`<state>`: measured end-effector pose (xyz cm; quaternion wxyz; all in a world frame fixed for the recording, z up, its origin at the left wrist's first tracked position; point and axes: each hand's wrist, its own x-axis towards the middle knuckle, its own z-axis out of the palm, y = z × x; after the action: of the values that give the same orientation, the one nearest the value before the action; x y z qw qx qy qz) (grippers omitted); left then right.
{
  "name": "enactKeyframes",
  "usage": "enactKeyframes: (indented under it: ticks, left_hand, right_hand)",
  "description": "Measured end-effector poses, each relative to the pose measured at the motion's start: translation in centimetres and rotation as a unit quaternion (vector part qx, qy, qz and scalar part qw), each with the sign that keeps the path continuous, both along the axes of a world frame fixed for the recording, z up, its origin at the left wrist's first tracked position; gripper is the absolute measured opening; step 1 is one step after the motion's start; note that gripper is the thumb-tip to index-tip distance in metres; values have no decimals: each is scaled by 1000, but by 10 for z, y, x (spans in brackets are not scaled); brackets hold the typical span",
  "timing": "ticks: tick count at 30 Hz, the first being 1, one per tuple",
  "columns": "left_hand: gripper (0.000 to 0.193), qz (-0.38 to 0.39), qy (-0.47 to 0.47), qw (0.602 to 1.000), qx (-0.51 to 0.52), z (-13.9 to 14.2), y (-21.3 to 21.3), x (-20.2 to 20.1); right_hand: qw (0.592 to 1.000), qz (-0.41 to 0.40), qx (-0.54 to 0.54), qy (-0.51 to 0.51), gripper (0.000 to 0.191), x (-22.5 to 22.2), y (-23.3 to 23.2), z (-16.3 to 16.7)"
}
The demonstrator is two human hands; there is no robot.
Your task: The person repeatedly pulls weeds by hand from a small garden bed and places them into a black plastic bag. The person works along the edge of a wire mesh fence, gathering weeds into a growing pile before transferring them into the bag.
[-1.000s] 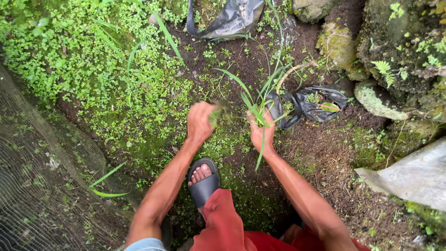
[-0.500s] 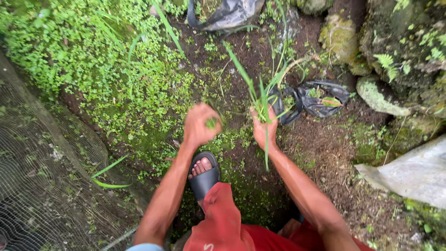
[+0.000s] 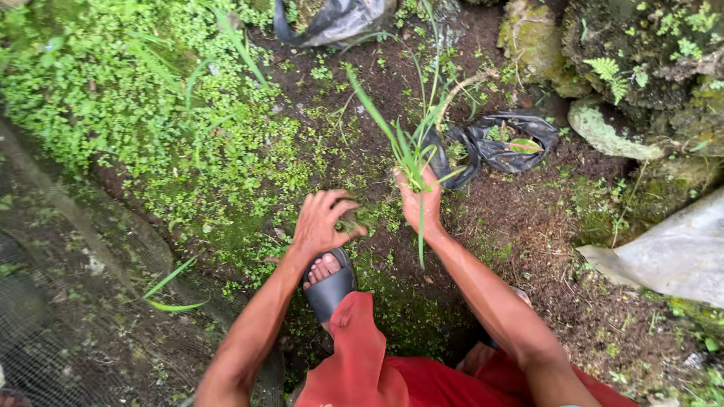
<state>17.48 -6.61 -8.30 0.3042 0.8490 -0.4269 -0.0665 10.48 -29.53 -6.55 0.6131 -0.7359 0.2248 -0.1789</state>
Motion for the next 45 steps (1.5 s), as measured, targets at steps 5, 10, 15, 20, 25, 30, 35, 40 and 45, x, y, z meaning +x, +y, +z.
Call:
enactKeyframes:
  ticks: [5,10,15,20,25,30,35,40,45]
  left_hand:
    - [39,-152,-95,977,113,7,-19,2]
    - [40,45,29,997,62,4,-35,2]
    - [51,-148,-124,981,22,-2,-57,-14]
    - [22,58,-2,998,37,0,-65,-6]
    - [40,-4,-53,997,-64,6,-76,-7]
    - [16,46,28,990,129,0,-93,-5]
    - [14,244,40,964,-94,9,-69,-2]
    - [34,281,39,944,-167,33,-26,-16]
    - [19,551,149,788,-232,14,31,-57]
  right_hand:
    - [1000,-11,15,19,20,0,12,2]
    - [999,-32,23,33,23,4,6,12]
    - [998,-33,47,22,19,7,6,12]
    - [996,-55,69,11,19,7,5,12]
    - [997,-65,16,41,23,1,0,15]
    - [997,-74,30,-5,24,4,-6,17]
    - [995,-97,34,-4,17,-6,-22,13]
    - [989,87,68,102,26,-5,-12,-2]
    - [936,185,-299,29,53,12,25,-6]
